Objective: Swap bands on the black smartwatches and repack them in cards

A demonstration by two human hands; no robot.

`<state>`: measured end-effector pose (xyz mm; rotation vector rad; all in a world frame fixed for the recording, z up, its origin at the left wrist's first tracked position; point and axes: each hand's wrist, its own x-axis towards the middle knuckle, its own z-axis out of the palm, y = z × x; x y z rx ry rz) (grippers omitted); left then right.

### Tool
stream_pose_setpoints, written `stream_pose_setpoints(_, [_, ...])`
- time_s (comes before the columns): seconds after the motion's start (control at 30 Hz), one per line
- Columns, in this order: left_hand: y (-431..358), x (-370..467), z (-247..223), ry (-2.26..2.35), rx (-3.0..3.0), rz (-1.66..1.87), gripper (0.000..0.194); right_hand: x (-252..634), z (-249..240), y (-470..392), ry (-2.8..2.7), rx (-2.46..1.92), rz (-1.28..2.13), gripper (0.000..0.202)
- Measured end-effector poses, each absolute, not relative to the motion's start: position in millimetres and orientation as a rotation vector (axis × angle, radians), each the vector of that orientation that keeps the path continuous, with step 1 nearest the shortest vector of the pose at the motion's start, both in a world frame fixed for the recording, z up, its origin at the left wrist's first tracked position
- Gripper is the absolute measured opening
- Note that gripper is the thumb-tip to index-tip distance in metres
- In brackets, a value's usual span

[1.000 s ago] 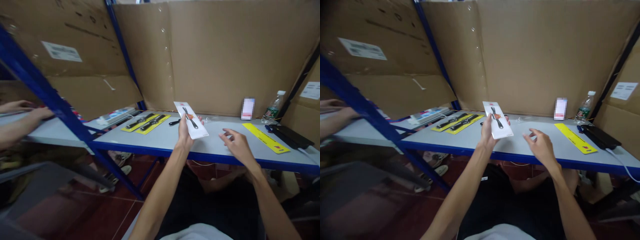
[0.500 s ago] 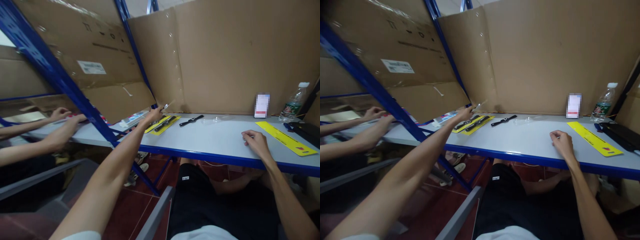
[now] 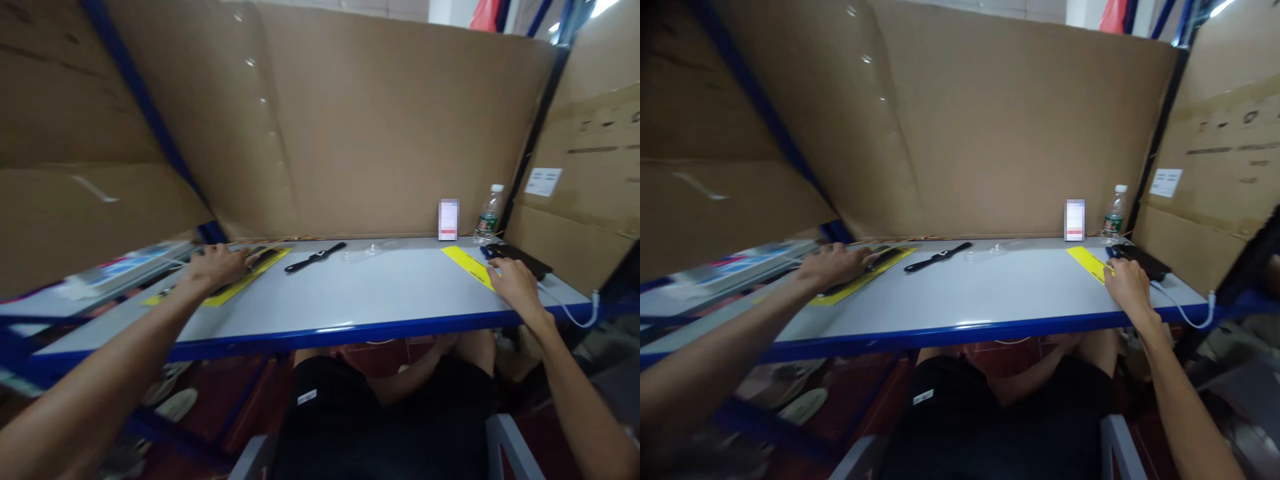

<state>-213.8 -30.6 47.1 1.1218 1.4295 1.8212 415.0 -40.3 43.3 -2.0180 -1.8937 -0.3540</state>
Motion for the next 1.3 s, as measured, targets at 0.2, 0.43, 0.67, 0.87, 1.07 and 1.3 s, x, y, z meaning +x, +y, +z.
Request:
stream_pose_setpoints(0.2, [6, -140, 55, 2.158, 2.056, 1.057, 0.032, 404, 28, -61, -2.115, -2.055, -0.374, 0.045])
stream_pose_setpoints(0.43, [49, -151, 45, 2.275, 2.204, 0.114, 0.077, 391, -1, -47, -2.164, -1.979, -0.451, 0.043])
stream_pose_setpoints(0.67, [54, -145, 13, 2.363, 2.128, 0.299, 0.076, 402, -22, -32, -2.082, -1.895, -0.512, 0.043])
stream_pose_setpoints(0.87, [68, -138, 8, 2.337, 2.104, 0.488, 0.057, 404, -27, -29, -2.035, -1.869, -0.505, 0.041])
stream_pose_setpoints(1.07, [78, -138, 4, 2.344, 2.106, 0.483, 0.038, 397, -20, -36, -2.004, -1.906, -0.424, 0.039])
stream_pose_setpoints(1.3, [63, -141, 10, 2.322, 2.051, 0.522, 0.043, 395, -21, -38, -1.971, -1.891, -0.358, 0.037])
